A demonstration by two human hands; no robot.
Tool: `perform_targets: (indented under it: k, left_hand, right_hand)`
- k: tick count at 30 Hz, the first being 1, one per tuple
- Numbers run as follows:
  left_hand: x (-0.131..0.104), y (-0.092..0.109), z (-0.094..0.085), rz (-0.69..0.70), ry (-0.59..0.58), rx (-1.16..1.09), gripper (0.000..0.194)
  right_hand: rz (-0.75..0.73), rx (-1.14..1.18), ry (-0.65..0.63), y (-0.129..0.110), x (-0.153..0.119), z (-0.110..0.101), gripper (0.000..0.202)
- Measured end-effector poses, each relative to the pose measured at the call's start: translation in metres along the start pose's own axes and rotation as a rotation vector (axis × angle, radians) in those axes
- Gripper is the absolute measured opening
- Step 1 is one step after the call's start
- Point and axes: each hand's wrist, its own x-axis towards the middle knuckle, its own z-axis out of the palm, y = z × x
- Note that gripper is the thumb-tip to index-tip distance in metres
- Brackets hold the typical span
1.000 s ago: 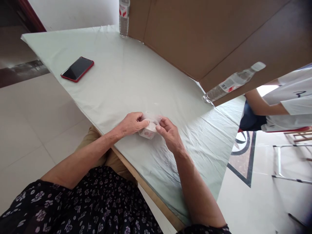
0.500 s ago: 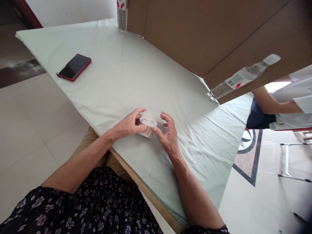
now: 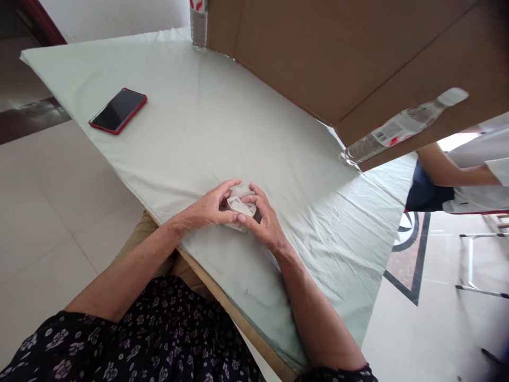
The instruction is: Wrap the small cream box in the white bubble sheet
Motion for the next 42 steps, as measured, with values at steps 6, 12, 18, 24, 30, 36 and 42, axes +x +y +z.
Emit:
perform_targets:
  k: [6, 12, 18, 24, 30, 36, 42]
  left_hand:
    - [0.001, 0.003, 0.004, -0.015, -0.012, -0.057, 0.095]
    - [0.007, 0.005, 0.004, -0.031, 0.029, 0.029, 0.087]
    - [0.011, 0.008, 0.009, -0.011, 0.084, 0.092, 0.083]
    - [0.010, 0.001, 0.012, 0.030, 0.101, -0.040, 0.085]
    - [0.013, -0.002, 0.009, 0.028, 0.081, -0.057, 0.082]
    - [0.014, -0.004, 0.010, 0.049, 0.065, -0.085, 0.081]
    - [0.013, -0.002, 0.009, 0.050, 0.062, -0.061, 0.076]
  right_hand:
    - [0.019, 0.174, 0.080, 0.009, -0.006, 0.001, 0.087]
    - [0.086, 0.310, 0.147, 0.013, -0.005, 0.004, 0.086]
    - [0.107, 0.369, 0.177, 0.011, -0.003, 0.007, 0.077]
    - [0.117, 0.376, 0.200, 0.012, -0.003, 0.011, 0.073]
    - [0.133, 0.450, 0.233, 0.006, 0.003, 0.004, 0.055]
    - [0.242, 0.495, 0.193, -0.005, 0.028, -0.005, 0.043]
    - [0.179, 0.522, 0.241, -0.010, 0.046, -0.001, 0.041]
